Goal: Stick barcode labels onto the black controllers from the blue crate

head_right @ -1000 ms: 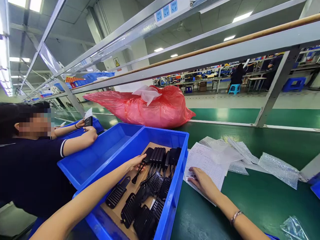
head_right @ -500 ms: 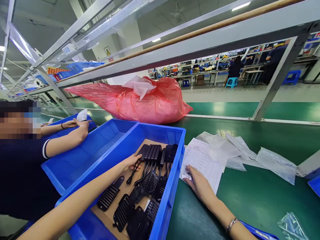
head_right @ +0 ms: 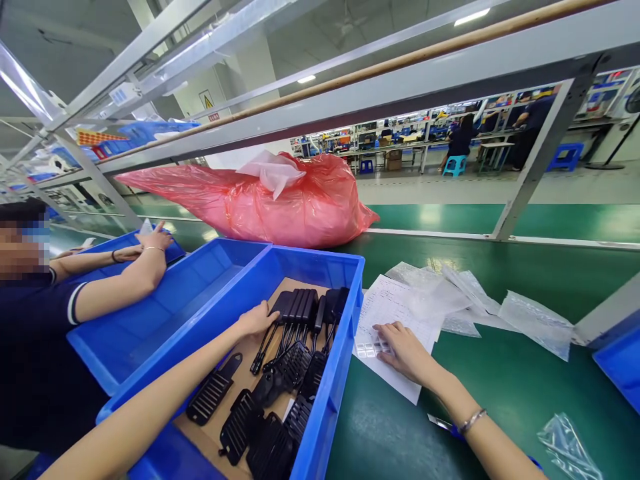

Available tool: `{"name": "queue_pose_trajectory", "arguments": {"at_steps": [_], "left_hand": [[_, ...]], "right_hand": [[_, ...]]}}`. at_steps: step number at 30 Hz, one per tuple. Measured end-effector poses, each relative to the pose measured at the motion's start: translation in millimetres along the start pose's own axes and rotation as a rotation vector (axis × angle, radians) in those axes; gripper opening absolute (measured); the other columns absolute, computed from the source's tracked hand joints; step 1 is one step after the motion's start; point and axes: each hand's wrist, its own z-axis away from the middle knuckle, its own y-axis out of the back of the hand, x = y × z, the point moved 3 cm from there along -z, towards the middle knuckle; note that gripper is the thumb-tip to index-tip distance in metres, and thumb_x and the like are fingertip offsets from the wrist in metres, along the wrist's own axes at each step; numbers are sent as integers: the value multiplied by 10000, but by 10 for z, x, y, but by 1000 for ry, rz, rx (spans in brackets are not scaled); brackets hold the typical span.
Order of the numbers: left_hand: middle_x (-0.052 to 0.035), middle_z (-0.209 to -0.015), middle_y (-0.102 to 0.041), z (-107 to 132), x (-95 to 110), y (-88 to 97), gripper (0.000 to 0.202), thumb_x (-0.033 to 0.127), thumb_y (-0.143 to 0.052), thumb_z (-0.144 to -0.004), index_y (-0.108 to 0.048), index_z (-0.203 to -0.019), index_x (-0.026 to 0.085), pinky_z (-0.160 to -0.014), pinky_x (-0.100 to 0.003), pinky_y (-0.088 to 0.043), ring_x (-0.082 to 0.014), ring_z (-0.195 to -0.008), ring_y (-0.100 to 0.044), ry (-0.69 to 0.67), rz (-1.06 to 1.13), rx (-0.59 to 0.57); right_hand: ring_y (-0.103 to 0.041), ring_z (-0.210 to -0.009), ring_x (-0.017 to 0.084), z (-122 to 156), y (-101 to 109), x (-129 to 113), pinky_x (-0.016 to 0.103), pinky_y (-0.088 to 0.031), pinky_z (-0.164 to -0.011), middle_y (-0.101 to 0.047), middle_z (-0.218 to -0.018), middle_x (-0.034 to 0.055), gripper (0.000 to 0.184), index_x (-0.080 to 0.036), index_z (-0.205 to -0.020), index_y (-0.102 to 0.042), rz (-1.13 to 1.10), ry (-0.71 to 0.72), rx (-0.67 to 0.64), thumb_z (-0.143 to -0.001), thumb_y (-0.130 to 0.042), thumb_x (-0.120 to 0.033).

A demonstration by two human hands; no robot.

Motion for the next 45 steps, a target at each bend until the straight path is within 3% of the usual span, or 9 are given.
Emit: {"name": "queue_pose_trajectory", "arguments": {"at_steps": [4,8,12,16,20,23,27,33,45], "left_hand": [[-294,-1365,-593,225,268,327,337,357,-527,-970,-581,-1155,81,-1142,-660,-374,-477,-1321,-550,-180,-60,137],[-126,-1198,-696,675,591,491,317,430,-466,-991,-626,-1078,171,-1066,-416,-486,-274,-1114,-643,-437,59,121],[-72,-1152,-706,1346,935,320,384,531,-502,-957,-647,-1089,201,-968,-348,-498,-221,-1048,-632,-695,308,-70],[-137,-1344,-616,1906,1157,25,583,576,-713,-812,-575,-1218,180,-1010,-398,-469,-262,-1178,-597,-660,592,-298],[-108,-1214,-642,2218,1221,-19,430,514,-821,-750,-583,-856,172,-935,-342,-449,-205,-1046,-596,-753,807,-409],[-75,-1035,-674,2303,1157,51,448,508,-824,-773,-525,-788,175,-831,-303,-441,-160,-899,-592,-755,1005,-436],[-32,-901,-652,2328,1055,63,451,505,-820,-773,-507,-804,182,-766,-278,-405,-127,-791,-547,-698,1120,-401],[39,-727,-517,2369,1037,-11,411,480,-758,-795,-458,-769,201,-659,-251,-313,-89,-668,-419,-697,1141,-418],[64,-674,-389,2368,983,-49,341,435,-656,-854,-402,-772,222,-606,-248,-247,-90,-617,-334,-702,1149,-474]], "right_hand": [[-630,-932,303,-75,108,-154,422,-511,-826,-700,-921,69,123,-215,-927,-617,64,-41,-60,-821,-677,-229],[-641,-822,257,25,410,-343,330,-460,-683,-682,-896,72,81,-218,-832,-532,108,-91,8,-832,-566,-144],[-571,-629,197,229,862,-768,287,-353,-569,-652,-795,15,58,-231,-890,-482,119,-96,105,-900,-485,-174],[-531,-596,168,412,1181,-1415,279,-339,-564,-626,-746,-24,40,-239,-896,-502,55,41,128,-915,-525,-213],[-531,-611,148,554,1308,-1857,270,-367,-552,-622,-753,-44,81,-243,-883,-536,-156,141,91,-956,-543,-278],[-603,-698,148,633,1392,-1929,244,-474,-601,-663,-837,-43,186,-277,-1032,-625,-391,110,141,-986,-631,-456],[-686,-761,151,735,1489,-1901,195,-579,-651,-714,-894,-12,328,-283,-1147,-651,-597,113,366,-979,-678,-563],[-707,-689,172,855,1508,-2001,194,-599,-569,-730,-849,12,368,-282,-1053,-717,-466,146,560,-952,-693,-635],[-695,-666,138,808,1466,-2191,166,-599,-596,-734,-840,-21,330,-290,-1021,-724,-337,254,583,-1034,-602,-597]]}}
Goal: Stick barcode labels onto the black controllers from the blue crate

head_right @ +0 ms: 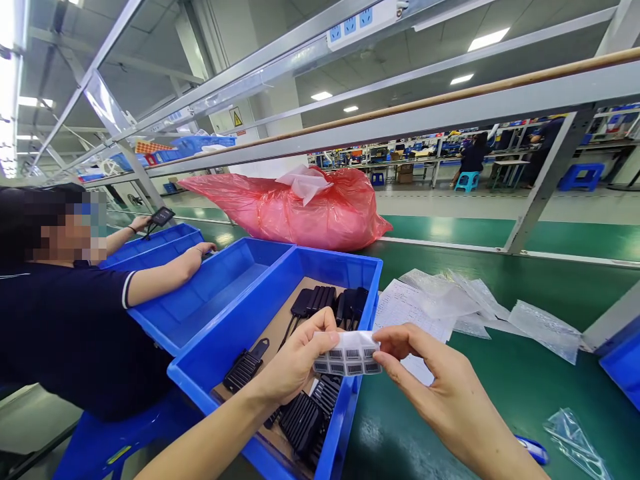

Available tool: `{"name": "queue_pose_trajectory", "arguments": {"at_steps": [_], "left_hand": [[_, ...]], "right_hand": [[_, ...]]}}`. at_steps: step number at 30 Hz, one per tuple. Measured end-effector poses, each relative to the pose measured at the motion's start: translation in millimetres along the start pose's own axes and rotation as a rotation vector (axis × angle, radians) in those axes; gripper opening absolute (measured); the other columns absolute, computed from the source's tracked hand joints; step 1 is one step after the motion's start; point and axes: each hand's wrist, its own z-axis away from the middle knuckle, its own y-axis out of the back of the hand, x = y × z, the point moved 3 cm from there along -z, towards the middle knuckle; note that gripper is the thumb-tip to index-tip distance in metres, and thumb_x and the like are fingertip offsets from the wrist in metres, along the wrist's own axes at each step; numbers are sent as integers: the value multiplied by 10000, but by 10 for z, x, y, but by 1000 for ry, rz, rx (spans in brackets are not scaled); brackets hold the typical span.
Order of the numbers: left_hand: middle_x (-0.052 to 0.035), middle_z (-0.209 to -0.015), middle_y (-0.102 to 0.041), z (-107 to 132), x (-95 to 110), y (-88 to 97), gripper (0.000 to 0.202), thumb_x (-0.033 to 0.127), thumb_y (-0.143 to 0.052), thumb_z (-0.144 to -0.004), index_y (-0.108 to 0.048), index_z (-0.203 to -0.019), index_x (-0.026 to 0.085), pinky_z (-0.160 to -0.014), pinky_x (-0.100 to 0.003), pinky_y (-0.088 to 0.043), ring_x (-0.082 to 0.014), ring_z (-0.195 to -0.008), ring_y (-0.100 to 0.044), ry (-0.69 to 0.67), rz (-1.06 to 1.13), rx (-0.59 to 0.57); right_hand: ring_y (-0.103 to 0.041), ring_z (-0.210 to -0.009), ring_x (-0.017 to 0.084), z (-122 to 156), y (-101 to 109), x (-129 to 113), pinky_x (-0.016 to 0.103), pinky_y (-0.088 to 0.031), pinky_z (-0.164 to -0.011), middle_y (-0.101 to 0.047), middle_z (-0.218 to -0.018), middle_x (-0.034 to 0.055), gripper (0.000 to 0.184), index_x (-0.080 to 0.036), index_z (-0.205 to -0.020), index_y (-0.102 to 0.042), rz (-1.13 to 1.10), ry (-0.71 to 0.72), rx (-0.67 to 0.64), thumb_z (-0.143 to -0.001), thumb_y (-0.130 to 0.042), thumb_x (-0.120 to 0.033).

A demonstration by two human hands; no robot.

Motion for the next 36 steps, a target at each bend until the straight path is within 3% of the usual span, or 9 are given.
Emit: {"name": "queue_pose_trajectory", "arguments": {"at_steps": [6,13,18,23,27,32,34,36], "left_hand": [[67,-680,-395,28,-48,16,295,387,-590,-926,-385,-792,224,-601,-240,-253,-86,-614,-326,-19,0,-14],[77,-669,-373,32,-88,-2,305,413,-584,-933,-386,-797,225,-586,-243,-249,-84,-607,-307,-35,-4,21],[77,-681,-393,36,-84,-18,321,426,-586,-949,-374,-812,228,-592,-251,-248,-85,-617,-311,-60,14,1],[76,-693,-432,35,-77,-17,350,462,-598,-951,-376,-820,226,-600,-254,-263,-80,-618,-328,-67,44,-5],[74,-694,-438,33,-110,-25,372,492,-610,-944,-380,-825,224,-603,-247,-266,-81,-623,-327,-59,58,12],[67,-680,-485,-16,-67,10,399,474,-688,-859,-385,-789,223,-597,-218,-297,-76,-612,-385,-24,63,103],[31,-763,-603,-115,19,171,315,342,-672,-812,-383,-777,221,-620,-211,-363,-91,-665,-520,12,14,220],[14,-873,-669,-270,112,474,190,173,-578,-781,-394,-794,218,-643,-213,-418,-97,-715,-598,82,-162,376]], "right_hand": [[-672,-672,135,34,-18,-60,195,-584,-601,-695,-816,-21,254,-288,-990,-693,68,90,24,-1090,-549,-472],[-686,-770,116,158,-68,-69,192,-571,-696,-681,-952,4,160,-278,-1149,-647,312,291,109,-1121,-489,-270],[-665,-720,128,213,-63,-68,234,-550,-657,-675,-927,15,251,-270,-1271,-624,371,379,108,-1097,-483,-156],[-672,-768,167,251,-58,-74,288,-557,-681,-690,-958,47,448,-244,-1482,-510,411,432,85,-1062,-522,-91],[-668,-789,151,241,-88,-132,269,-548,-714,-701,-942,58,314,-176,-1338,-585,446,468,105,-1049,-550,-60],[-634,-715,142,175,-81,-199,270,-531,-655,-660,-870,19,117,-228,-1056,-611,296,359,152,-1052,-556,-125],[-606,-658,132,179,-9,-185,256,-506,-599,-633,-819,-7,97,-249,-998,-618,211,301,194,-1030,-590,-161],[-600,-666,132,207,87,-121,245,-490,-586,-625,-811,-16,81,-266,-951,-634,183,199,274,-1018,-619,-224]]}}
